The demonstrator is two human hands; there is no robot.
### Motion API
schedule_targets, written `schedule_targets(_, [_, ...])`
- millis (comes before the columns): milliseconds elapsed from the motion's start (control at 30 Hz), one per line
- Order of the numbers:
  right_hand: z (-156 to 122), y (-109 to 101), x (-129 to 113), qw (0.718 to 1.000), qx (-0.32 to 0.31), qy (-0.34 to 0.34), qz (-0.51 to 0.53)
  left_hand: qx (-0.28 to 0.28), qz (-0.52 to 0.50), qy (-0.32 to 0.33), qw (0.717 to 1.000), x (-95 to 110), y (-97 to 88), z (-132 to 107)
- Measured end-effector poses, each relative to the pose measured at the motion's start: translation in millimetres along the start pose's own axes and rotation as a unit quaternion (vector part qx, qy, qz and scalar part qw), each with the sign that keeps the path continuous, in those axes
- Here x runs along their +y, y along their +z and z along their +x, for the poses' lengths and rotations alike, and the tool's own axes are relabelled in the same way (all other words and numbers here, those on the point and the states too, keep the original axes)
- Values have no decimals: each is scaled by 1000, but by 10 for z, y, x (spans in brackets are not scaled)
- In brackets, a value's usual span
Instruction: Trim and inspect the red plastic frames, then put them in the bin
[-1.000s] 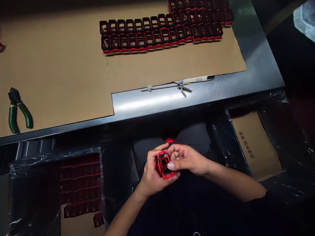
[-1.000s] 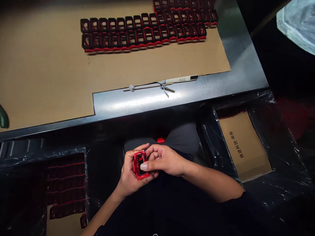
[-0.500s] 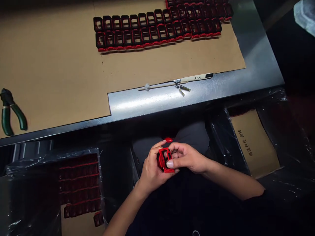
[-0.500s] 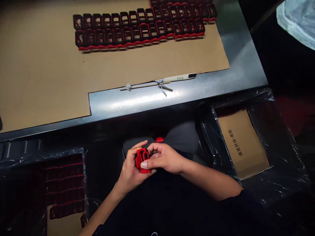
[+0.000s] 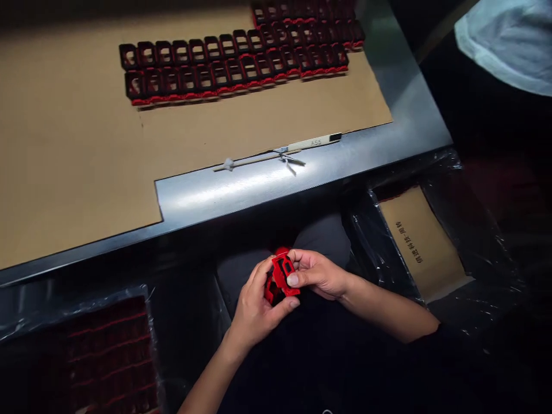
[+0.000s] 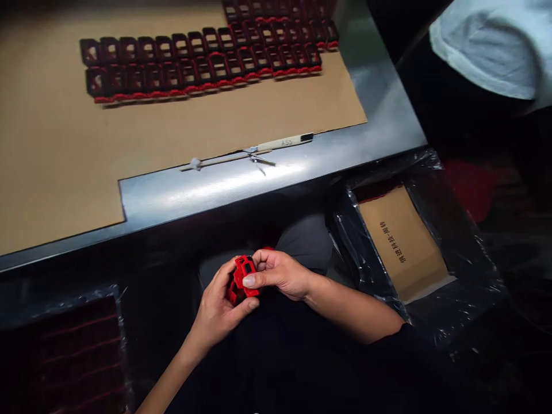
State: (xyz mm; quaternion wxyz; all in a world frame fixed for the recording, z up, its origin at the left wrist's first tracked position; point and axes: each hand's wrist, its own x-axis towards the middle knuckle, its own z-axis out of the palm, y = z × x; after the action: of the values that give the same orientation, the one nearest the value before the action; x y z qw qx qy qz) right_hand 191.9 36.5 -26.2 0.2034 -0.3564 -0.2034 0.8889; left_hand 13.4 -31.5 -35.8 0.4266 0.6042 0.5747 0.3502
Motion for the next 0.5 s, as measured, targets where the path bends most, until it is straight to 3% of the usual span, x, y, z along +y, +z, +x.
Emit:
schedule_targets(67, [-56,-283,-173,994,58,-72,-54,-1,-46,-64,997,-16,-9,-27])
schedule_targets(133, [-187,-747,-459,947,212,-170,-172,-1,-114,-151,982,-24,-9,-50])
schedule_targets(167, [-283,-1024,-625,885,334,-205,-253,10,-149,-195,969,-24,-1,-56])
schedule_targets(200, [-394,-1311,-788,806,456,-178,-333,15,-180,-233,956,-21,12,-56])
schedule_targets(233, [-511,-1591,-935,767,514,-153,-352,18,-200,-261,944,-15,30,-52])
schedule_targets(300, [-714,-2079,-1141,719,580,-100,-369,21,-207,-283,936,3,75,-35])
schedule_targets(367, [-824,-2425,-1199,689,611,-34,-389,24,-184,-277,943,15,111,-14])
schedule_targets(500, [-748,-2735,-1009,662,605,68,-437,50,-150,-275,948,-8,112,15])
